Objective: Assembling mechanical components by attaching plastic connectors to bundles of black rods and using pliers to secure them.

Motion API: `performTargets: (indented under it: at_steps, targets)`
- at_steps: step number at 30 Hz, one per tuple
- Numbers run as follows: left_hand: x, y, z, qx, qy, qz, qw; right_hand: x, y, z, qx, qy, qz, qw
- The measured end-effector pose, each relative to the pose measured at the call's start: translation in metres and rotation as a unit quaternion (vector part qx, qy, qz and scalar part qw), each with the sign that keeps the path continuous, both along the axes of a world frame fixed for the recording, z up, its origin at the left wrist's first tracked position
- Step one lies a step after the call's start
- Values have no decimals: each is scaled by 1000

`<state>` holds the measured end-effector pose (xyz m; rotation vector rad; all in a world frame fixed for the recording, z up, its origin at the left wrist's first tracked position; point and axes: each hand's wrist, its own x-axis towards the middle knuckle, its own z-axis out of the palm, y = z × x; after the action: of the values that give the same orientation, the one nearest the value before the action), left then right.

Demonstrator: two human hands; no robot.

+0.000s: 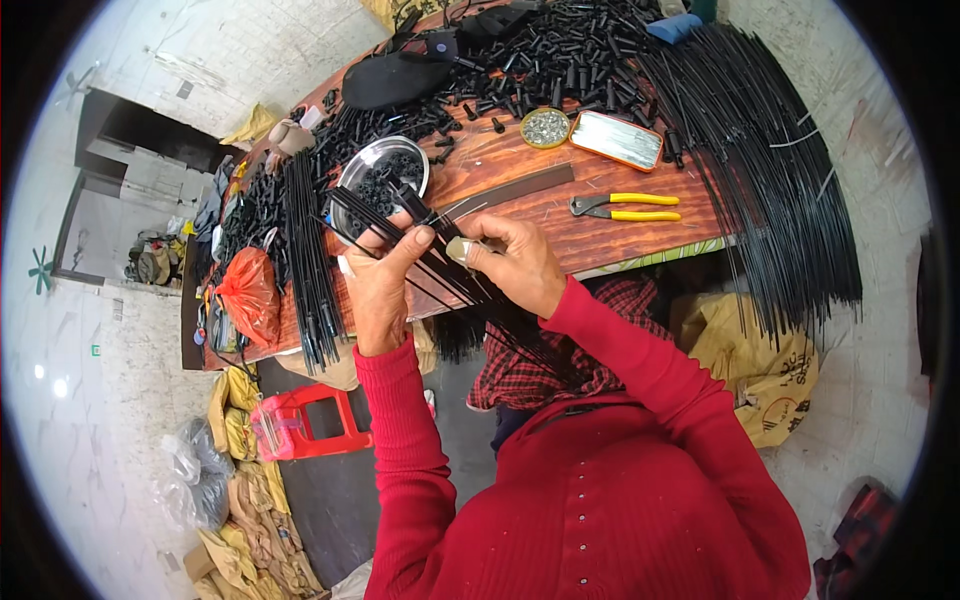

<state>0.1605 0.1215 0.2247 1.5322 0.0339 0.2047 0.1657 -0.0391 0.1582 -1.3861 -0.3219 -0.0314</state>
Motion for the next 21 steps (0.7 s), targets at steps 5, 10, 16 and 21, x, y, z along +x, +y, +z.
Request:
performTargets:
  at_steps: [5,10,16,21]
  targets:
    - [5,1,-8,-14,-12,-5,1000,6,-9,1,60,35,47,996]
    - [4,1,-10,-28,-34,-14,999,13,-16,4,55,94,128,986]
    - [1,-6,-8,1,-35,25,999,4,-19,16,-13,64,49,997]
    - [1,-6,-9,-4,-47,25,999,9,-18,13,-68,27,37,997]
